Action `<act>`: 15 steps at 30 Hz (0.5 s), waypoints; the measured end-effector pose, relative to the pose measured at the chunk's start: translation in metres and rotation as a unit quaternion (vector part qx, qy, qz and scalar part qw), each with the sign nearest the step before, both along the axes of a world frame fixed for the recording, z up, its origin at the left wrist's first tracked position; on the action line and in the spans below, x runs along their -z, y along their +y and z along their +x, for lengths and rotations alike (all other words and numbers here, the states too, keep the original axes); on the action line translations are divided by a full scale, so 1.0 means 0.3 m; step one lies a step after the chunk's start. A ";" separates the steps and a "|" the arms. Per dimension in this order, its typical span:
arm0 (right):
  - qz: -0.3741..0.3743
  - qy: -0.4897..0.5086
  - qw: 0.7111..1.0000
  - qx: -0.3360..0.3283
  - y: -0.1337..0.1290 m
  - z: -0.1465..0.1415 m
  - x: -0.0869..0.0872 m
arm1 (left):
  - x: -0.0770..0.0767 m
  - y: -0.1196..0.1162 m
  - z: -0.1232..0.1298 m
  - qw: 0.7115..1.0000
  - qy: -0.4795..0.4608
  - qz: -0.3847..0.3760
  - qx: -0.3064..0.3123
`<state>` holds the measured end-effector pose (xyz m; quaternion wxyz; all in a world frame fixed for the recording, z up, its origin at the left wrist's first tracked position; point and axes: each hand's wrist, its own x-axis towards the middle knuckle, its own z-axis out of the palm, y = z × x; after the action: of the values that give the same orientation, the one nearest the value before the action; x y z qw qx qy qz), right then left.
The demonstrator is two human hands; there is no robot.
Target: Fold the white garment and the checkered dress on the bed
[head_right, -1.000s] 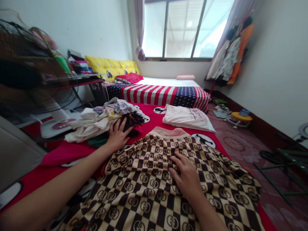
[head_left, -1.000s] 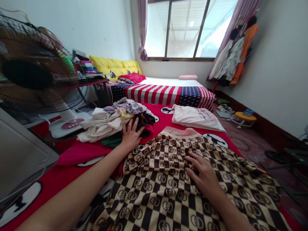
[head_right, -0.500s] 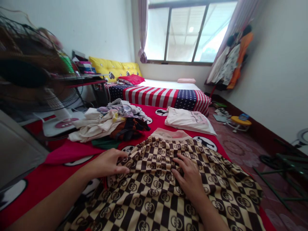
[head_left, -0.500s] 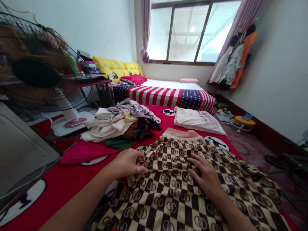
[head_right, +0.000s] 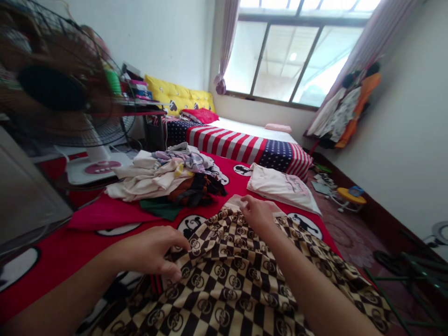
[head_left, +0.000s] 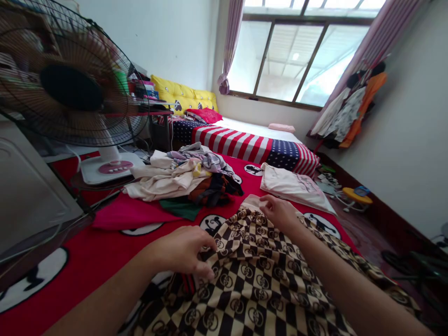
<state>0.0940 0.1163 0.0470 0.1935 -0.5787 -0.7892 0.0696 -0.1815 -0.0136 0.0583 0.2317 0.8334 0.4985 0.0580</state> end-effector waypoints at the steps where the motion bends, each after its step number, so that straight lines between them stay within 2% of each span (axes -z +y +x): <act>1: -0.017 0.043 0.999 0.011 0.037 -0.036 0.017 | -0.004 0.000 -0.008 1.000 0.001 -0.007 -0.005; 4: -0.094 0.133 0.986 0.035 0.127 -0.110 0.089 | -0.009 0.005 -0.031 0.999 -0.008 -0.023 -0.026; 7: -0.136 0.164 0.976 0.050 0.176 -0.127 0.134 | -0.004 0.011 -0.056 0.998 -0.015 -0.014 -0.051; 11: -0.156 0.253 0.953 0.062 0.175 -0.106 0.098 | 0.015 0.026 -0.085 0.997 -0.012 -0.015 -0.069; 15: -0.136 0.382 0.910 0.088 0.151 -0.087 0.035 | 0.046 0.073 -0.112 0.992 -0.072 -0.025 -0.099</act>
<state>0.0678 0.1616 0.0364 0.4048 -0.5954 -0.5840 0.3750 -0.2151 0.0083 0.0446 0.2810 0.7674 0.5619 0.1283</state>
